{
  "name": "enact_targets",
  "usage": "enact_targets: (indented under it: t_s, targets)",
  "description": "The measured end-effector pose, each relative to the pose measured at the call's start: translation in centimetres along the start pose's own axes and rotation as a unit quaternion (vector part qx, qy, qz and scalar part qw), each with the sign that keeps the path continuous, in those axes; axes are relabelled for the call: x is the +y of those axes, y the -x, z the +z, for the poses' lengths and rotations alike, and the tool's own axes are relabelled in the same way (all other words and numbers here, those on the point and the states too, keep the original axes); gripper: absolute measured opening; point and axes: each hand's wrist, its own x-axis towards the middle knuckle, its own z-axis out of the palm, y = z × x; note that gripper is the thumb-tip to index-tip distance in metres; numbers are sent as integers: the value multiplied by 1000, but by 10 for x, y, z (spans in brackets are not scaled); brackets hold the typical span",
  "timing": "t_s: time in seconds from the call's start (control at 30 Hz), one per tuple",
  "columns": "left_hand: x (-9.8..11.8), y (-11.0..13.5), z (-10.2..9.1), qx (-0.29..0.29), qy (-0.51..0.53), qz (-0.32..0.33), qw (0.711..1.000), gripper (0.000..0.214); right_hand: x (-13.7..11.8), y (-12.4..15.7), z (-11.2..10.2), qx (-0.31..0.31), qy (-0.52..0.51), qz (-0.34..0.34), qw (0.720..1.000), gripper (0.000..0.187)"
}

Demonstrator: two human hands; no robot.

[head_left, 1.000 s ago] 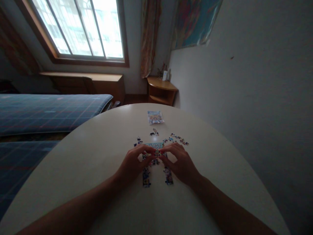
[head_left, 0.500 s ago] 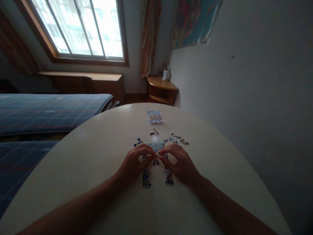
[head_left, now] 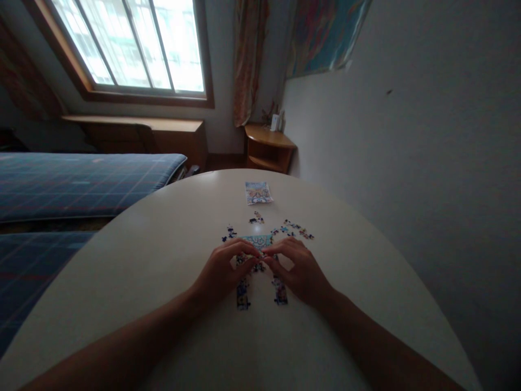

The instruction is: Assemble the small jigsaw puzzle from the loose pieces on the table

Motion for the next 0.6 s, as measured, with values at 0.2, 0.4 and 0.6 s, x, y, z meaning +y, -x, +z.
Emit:
enact_targets:
  t_s: [0.2, 0.4, 0.6]
  targets:
    - [2, -1, 0, -9, -16, -15, 1000, 7, 1, 0, 0, -6, 4, -12, 1000, 13]
    - [3, -1, 0, -15, -21, -34, 999, 8, -1, 0, 0, -7, -2, -2, 1000, 8]
    - [4, 0, 1, -1, -45, -46, 998, 14, -4, 0, -2, -2, 2, -10, 1000, 3]
